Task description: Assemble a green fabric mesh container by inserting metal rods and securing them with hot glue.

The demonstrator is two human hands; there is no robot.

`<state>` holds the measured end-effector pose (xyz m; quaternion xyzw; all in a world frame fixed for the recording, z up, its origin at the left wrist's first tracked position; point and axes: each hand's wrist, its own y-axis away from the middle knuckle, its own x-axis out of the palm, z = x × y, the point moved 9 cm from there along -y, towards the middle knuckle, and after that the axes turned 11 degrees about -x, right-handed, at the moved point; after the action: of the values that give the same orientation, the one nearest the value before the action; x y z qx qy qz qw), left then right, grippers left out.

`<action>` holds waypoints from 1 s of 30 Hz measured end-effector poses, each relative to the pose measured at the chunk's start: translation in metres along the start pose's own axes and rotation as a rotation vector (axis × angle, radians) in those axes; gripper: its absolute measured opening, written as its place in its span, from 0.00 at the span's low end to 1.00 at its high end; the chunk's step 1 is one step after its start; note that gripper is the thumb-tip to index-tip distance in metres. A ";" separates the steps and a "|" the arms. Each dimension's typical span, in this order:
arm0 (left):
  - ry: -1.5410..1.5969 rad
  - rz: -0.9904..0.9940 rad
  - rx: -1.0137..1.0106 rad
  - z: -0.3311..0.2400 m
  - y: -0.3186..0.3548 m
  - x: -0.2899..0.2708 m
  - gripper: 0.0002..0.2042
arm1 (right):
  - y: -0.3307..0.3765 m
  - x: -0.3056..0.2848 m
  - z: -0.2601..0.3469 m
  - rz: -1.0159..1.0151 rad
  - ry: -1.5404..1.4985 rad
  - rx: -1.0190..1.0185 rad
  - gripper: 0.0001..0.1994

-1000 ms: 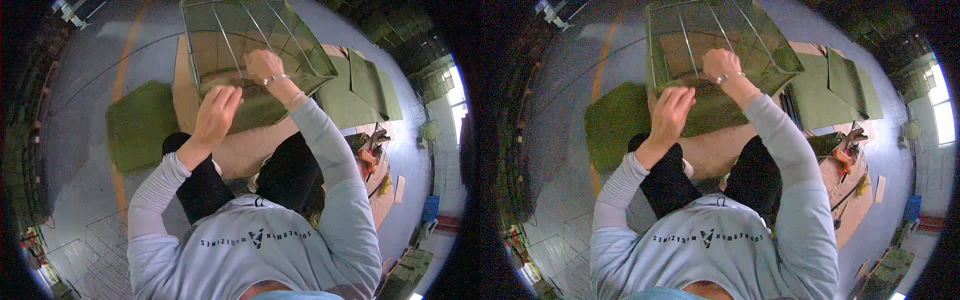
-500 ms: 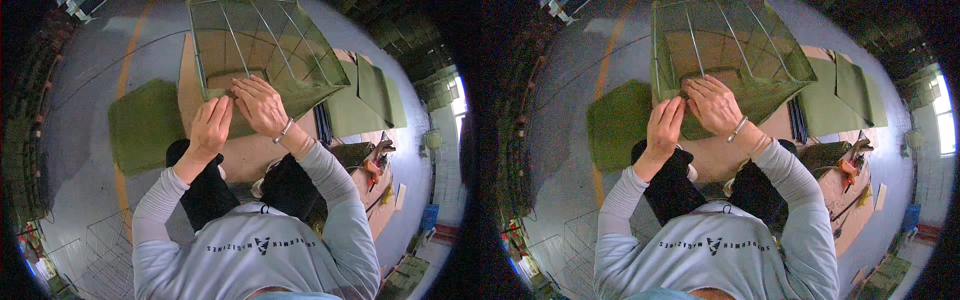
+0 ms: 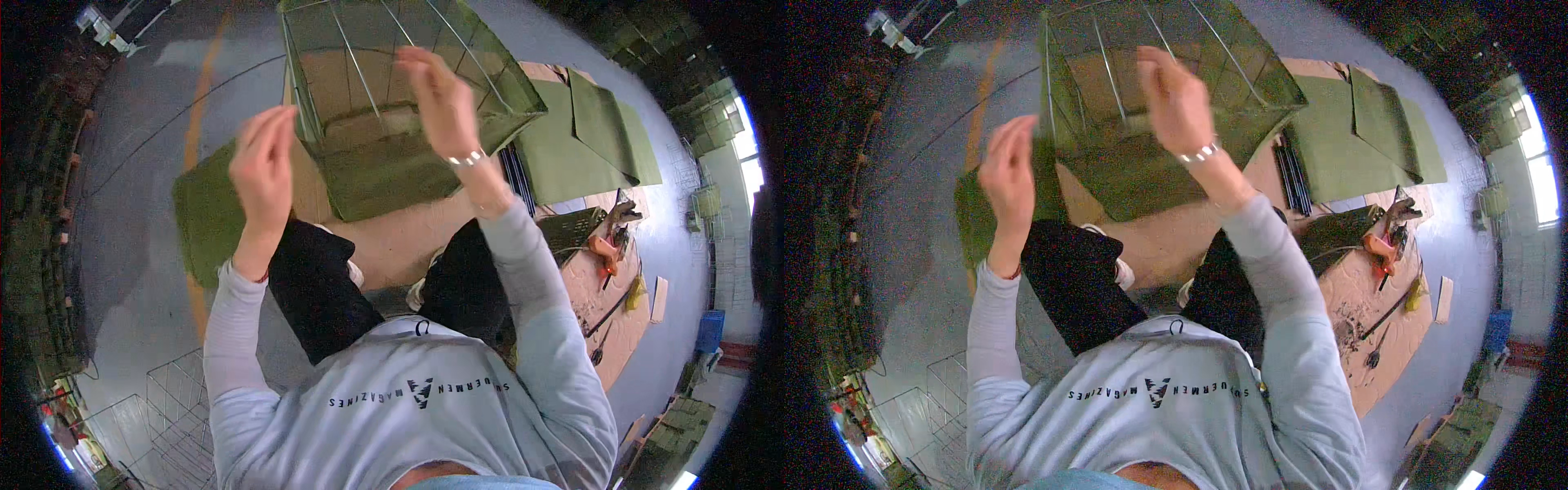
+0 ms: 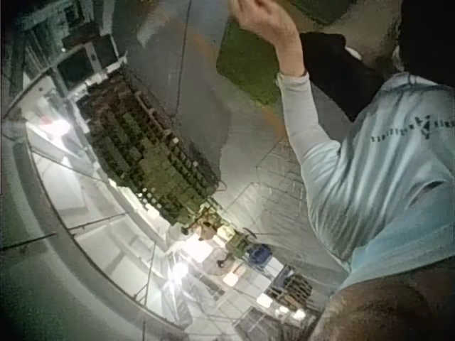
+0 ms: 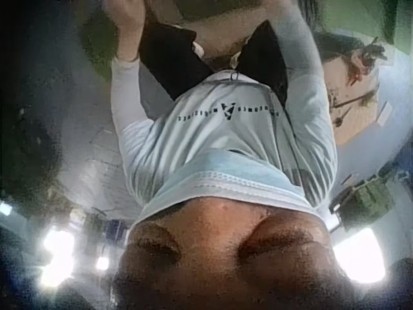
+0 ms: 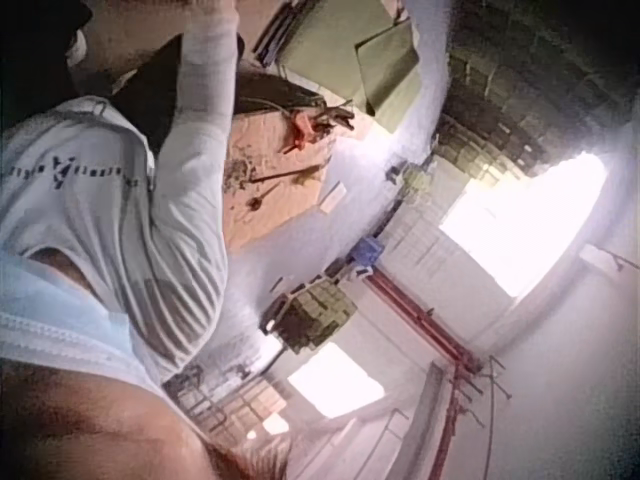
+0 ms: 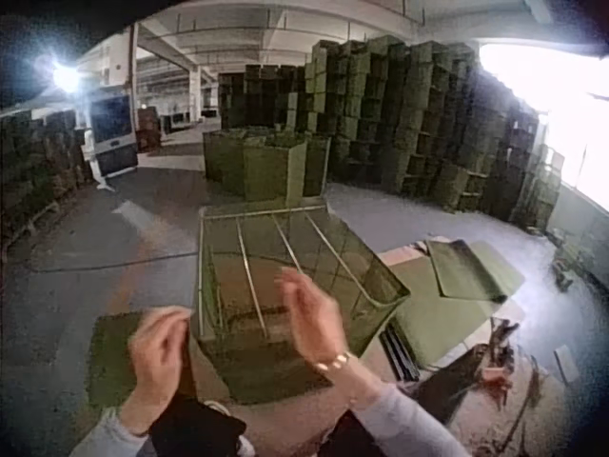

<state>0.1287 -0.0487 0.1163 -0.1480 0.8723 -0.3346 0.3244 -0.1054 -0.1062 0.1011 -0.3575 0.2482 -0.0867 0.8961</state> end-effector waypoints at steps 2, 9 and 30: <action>-0.050 -0.008 0.123 -0.017 0.019 0.001 0.12 | 0.013 -0.035 0.029 -0.029 0.202 -0.245 0.11; -0.504 0.274 0.332 -0.052 0.064 0.122 0.22 | 0.052 -0.005 0.000 0.189 0.489 -0.438 0.08; -0.104 0.495 0.342 -0.001 0.016 0.084 0.10 | 0.041 -0.016 0.005 0.307 0.519 -0.485 0.19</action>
<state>0.0651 -0.0764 0.0671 0.1088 0.7952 -0.3794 0.4604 -0.1179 -0.0680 0.0818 -0.4839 0.5308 0.0222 0.6954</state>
